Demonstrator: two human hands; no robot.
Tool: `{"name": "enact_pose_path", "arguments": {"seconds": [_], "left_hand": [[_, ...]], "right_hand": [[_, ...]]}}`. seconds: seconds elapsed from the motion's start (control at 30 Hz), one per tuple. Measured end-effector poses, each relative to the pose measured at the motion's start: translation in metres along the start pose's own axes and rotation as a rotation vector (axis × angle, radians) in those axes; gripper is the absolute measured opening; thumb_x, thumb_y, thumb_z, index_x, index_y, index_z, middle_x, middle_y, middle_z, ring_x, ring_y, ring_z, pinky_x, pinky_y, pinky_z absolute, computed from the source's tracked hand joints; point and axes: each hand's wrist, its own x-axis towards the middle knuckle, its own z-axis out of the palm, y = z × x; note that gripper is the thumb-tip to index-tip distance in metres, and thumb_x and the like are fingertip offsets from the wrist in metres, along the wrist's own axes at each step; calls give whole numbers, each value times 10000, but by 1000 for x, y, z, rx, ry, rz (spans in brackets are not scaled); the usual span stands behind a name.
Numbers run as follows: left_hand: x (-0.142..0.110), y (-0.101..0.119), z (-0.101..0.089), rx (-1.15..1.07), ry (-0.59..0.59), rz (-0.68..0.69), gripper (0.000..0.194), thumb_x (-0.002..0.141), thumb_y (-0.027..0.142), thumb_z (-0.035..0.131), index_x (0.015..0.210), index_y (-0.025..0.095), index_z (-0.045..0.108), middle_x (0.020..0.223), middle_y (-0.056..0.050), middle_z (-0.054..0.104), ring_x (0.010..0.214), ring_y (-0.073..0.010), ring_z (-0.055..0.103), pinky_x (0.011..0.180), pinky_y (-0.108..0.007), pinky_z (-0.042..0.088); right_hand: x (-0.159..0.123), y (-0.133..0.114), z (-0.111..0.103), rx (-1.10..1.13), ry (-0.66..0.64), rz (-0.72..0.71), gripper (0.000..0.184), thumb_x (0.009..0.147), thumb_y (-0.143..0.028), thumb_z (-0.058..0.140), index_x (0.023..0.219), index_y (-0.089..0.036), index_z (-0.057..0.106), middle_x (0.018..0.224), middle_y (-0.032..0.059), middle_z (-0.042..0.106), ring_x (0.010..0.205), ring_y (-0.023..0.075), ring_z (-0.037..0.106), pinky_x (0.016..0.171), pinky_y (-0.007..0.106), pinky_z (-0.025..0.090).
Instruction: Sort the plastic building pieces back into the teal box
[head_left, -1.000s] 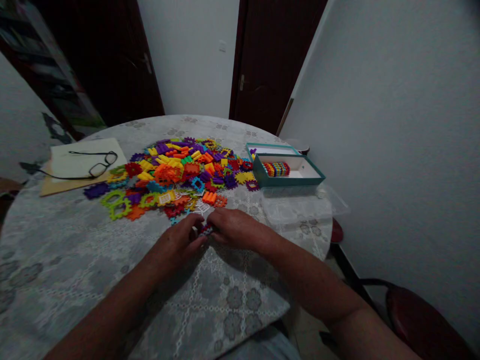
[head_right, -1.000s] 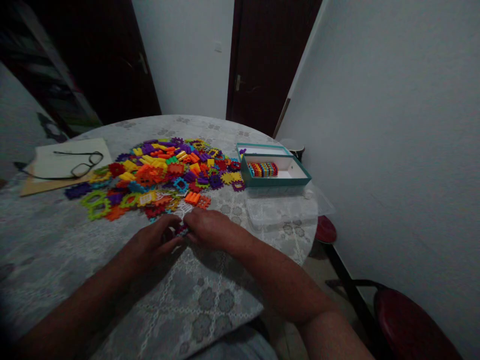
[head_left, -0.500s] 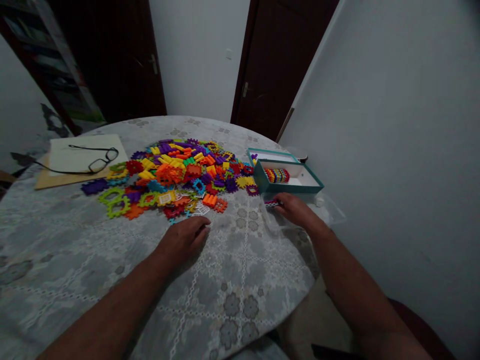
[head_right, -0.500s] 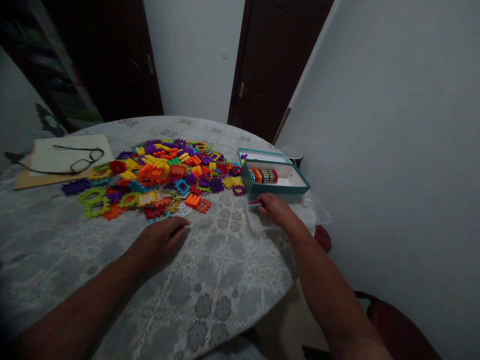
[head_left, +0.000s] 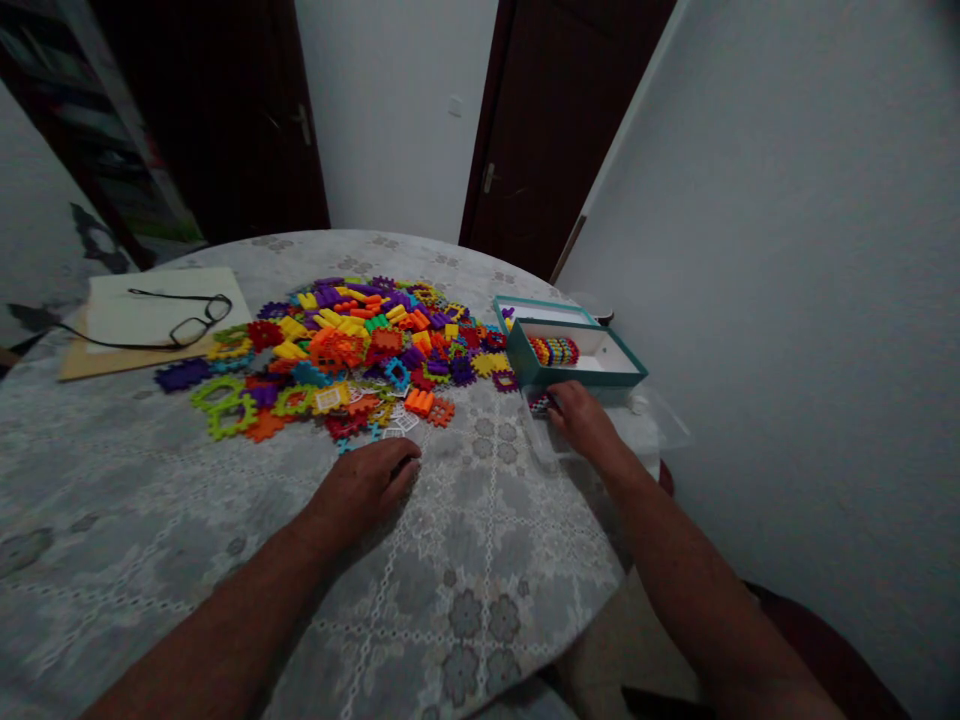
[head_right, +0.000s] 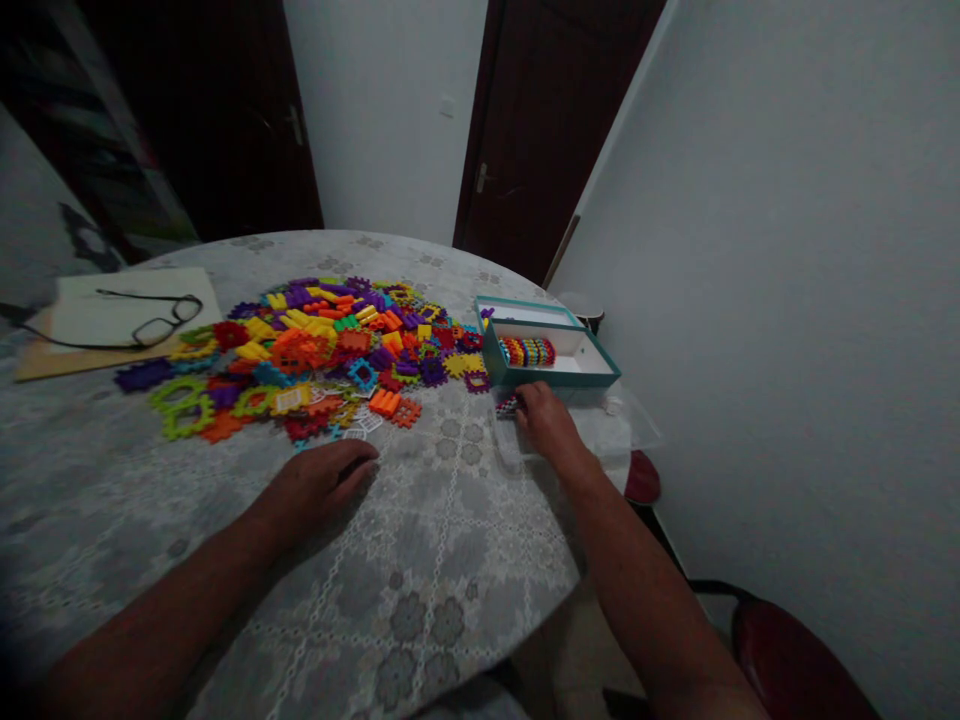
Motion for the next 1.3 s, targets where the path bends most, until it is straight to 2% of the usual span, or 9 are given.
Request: {"name": "enact_pose_path", "arguments": {"seconds": [0.17,0.3,0.43,0.53,0.7,0.8,1.0,1.17,1.3], "left_hand": [[0,1,-1,-11,-9,-9,324,1048,426,507,1074,241,772,1050,-85,848,954,-276,807,879,-380,612],[0,-1,-5,-16,21,-3,324,1052,427,505,1073,237,766,1037,-84,846,932,-269,802,856,-372,607],[0,-5,-11,20,177,-56,313,1050,408,507,1086,223,757,1043,-96,836,943,-278,792,879,-385,602],[0,-8,-17,59,278,-118,295,1049,370,508,1106,209,749,1078,-107,828,991,-288,780,935,-407,599],[0,-16,-19,145,366,-160,260,1051,321,510,1124,198,728,1133,-138,810,1086,-310,744,1021,-456,582],[1,-20,-18,184,382,-128,227,1052,296,521,1128,210,717,1147,-136,805,1120,-309,729,1054,-466,572],[1,-25,-16,261,363,-49,203,1072,266,511,1084,209,706,1089,-135,789,1062,-305,720,1011,-459,579],[3,-27,-15,310,352,-38,188,1063,248,515,1079,197,696,1079,-142,781,1048,-309,707,985,-458,571],[3,-28,-14,338,331,-57,178,1059,243,519,1076,210,693,1075,-133,776,1051,-309,702,996,-459,563]], "right_hand": [[-3,4,2,14,98,22,295,967,-191,651,1255,-198,717,1220,147,714,1119,291,686,1017,420,582],[-8,-4,-13,30,166,2,210,971,-213,628,1155,-208,730,1142,130,728,1028,279,691,953,416,595],[-22,-47,-40,140,301,-99,136,1050,-250,580,1057,-212,711,1046,120,740,982,269,696,911,398,584],[-31,-92,-49,306,217,-198,134,1081,-266,578,1096,-222,704,1073,106,746,926,239,702,893,380,586],[-17,-149,-22,404,-142,-270,329,1077,-242,564,1395,-222,647,1359,142,696,1136,248,710,1040,397,574],[7,-169,2,317,-247,-196,440,1072,-267,591,1508,-216,591,1489,155,631,1289,268,663,1098,389,545],[40,-198,28,248,-235,-59,686,1077,-463,645,1702,-260,448,1578,155,594,1346,321,654,1068,413,544],[41,-203,42,180,-203,-44,532,1114,-530,582,1571,-259,593,1508,144,645,1215,307,718,935,382,567],[38,-199,45,176,-186,-70,435,1116,-497,586,1457,-234,649,1452,141,667,1182,289,721,926,364,557]]}}
